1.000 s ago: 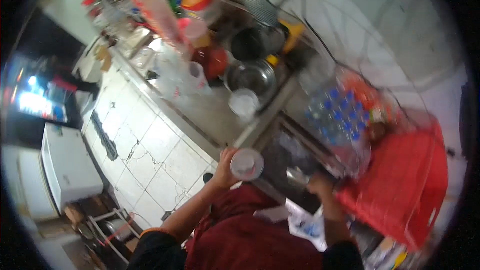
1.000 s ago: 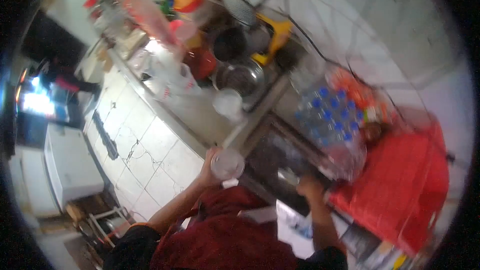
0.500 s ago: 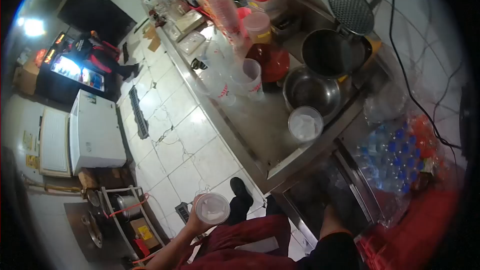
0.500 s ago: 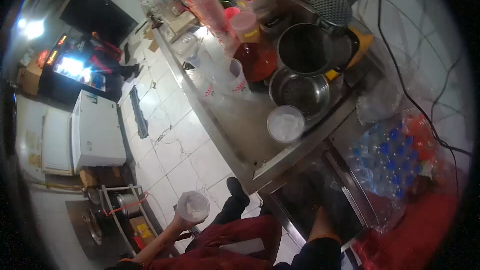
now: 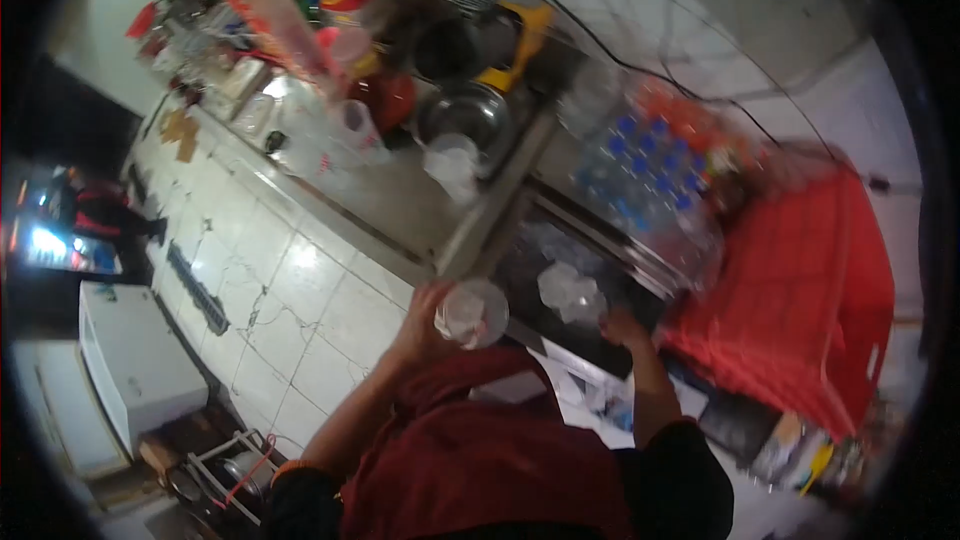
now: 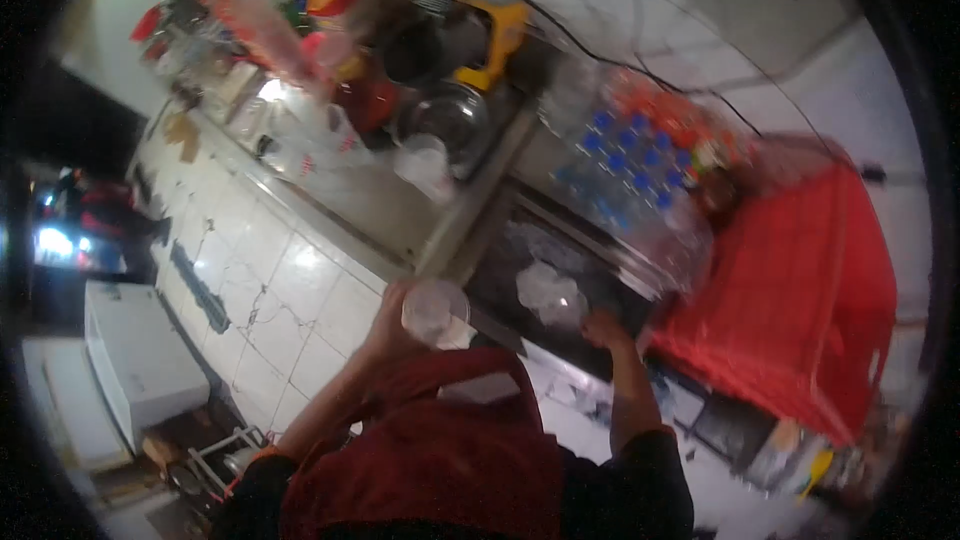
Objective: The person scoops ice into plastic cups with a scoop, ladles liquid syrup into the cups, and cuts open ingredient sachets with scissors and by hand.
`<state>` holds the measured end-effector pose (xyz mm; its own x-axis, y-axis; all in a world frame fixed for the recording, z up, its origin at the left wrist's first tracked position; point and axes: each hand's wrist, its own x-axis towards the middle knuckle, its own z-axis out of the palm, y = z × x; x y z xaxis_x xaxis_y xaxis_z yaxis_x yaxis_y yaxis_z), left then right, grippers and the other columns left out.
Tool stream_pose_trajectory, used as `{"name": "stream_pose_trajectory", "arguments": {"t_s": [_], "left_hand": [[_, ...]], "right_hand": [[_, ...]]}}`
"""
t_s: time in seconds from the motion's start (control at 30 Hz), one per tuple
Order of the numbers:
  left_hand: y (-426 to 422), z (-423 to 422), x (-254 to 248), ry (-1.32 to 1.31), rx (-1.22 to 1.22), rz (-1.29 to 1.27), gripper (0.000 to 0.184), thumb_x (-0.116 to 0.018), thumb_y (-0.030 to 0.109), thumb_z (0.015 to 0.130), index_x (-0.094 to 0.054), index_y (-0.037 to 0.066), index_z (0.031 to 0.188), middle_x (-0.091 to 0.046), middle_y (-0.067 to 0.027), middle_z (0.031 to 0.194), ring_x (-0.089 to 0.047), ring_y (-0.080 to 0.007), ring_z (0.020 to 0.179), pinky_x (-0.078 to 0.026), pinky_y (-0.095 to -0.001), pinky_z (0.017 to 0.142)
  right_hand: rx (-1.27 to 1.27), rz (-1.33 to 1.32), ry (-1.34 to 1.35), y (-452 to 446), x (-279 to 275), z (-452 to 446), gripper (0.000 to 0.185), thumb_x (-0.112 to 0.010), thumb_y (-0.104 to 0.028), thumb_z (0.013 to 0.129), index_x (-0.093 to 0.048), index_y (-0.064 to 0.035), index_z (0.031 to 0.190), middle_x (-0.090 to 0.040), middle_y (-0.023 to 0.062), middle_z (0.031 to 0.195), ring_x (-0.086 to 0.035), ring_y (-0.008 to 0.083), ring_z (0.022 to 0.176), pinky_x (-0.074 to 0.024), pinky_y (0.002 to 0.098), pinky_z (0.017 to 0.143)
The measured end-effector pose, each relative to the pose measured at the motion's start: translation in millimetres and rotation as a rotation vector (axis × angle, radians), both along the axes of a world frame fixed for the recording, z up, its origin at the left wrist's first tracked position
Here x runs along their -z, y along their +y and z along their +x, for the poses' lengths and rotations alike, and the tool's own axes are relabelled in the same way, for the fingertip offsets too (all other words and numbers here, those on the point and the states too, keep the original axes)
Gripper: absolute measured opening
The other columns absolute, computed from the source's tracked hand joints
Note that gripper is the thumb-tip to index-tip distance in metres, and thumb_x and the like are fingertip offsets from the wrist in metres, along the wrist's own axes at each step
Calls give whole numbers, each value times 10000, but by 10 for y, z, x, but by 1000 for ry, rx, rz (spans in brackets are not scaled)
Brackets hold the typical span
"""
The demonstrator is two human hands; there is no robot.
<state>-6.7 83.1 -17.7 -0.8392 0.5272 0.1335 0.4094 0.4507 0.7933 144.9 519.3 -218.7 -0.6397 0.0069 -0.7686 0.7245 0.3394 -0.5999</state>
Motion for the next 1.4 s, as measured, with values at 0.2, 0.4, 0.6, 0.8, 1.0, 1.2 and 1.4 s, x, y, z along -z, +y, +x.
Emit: {"name": "stream_pose_trajectory", "arguments": {"t_s": [0.2, 0.4, 0.6, 0.8, 1.0, 1.2, 1.4], "left_hand": [[575, -276, 206, 80, 84, -87, 794, -836, 186, 574, -485, 79, 1277, -533, -159, 1227, -460, -386, 1176, -368, -480, 1009], [1025, -314, 213, 105, 175, -122, 770, -803, 200, 590, -494, 130, 1292, -520, -135, 1199, -469, -388, 1144, -387, -492, 975], [1268, -326, 149, 99, 219, -199, 762, -801, 230, 590, -503, 155, 1287, -512, -110, 1201, -452, -377, 1161, -376, -513, 979], [1182, -406, 263, 133, 213, -190, 760, -797, 208, 580, -509, 185, 1283, -513, -102, 1207, -448, -370, 1164, -370, -514, 983], [1174, -584, 396, 70, 244, -67, 783, -810, 192, 554, -511, 143, 1277, -519, -126, 1221, -452, -382, 1153, -377, -488, 979], [1034, -566, 276, 64, 256, 45, 808, -820, 198, 538, -517, 144, 1285, -519, -133, 1207, -451, -374, 1142, -360, -478, 967], [793, -666, -148, 216, 176, -214, 788, -810, 183, 504, -573, 186, 1255, -505, -95, 1209, -428, -340, 1148, -312, -496, 1004]], "right_hand": [[183, 91, 1, -112, -2088, -169, 301, -608, -205, 836, -550, 29, 1016, -577, 88, 694, -562, 172, 556, -414, 340, 424], [86, 280, -20, -77, -3104, -322, 330, -560, -260, 845, -570, 42, 977, -574, 101, 667, -538, 173, 498, -423, 331, 414], [-45, 259, -122, -17, -3093, -349, 285, -538, -236, 825, -581, 45, 807, -579, 125, 664, -500, 158, 452, -373, 318, 361], [22, 230, -125, 6, -2992, -385, 283, -536, -200, 805, -579, 72, 742, -572, 123, 613, -480, 160, 417, -362, 324, 356], [-150, 202, -126, 95, -3023, -491, 322, -550, -223, 802, -571, 81, 699, -576, 127, 596, -516, 165, 428, -378, 334, 365], [56, 183, 45, 8, -2751, -373, 251, -588, -204, 811, -577, 17, 695, -494, 46, 503, -450, 131, 402, -325, 314, 369], [127, 53, 73, -29, -2156, -210, 286, -603, -249, 828, -576, 16, 933, -520, 37, 565, -477, 119, 436, -375, 280, 412]]}}
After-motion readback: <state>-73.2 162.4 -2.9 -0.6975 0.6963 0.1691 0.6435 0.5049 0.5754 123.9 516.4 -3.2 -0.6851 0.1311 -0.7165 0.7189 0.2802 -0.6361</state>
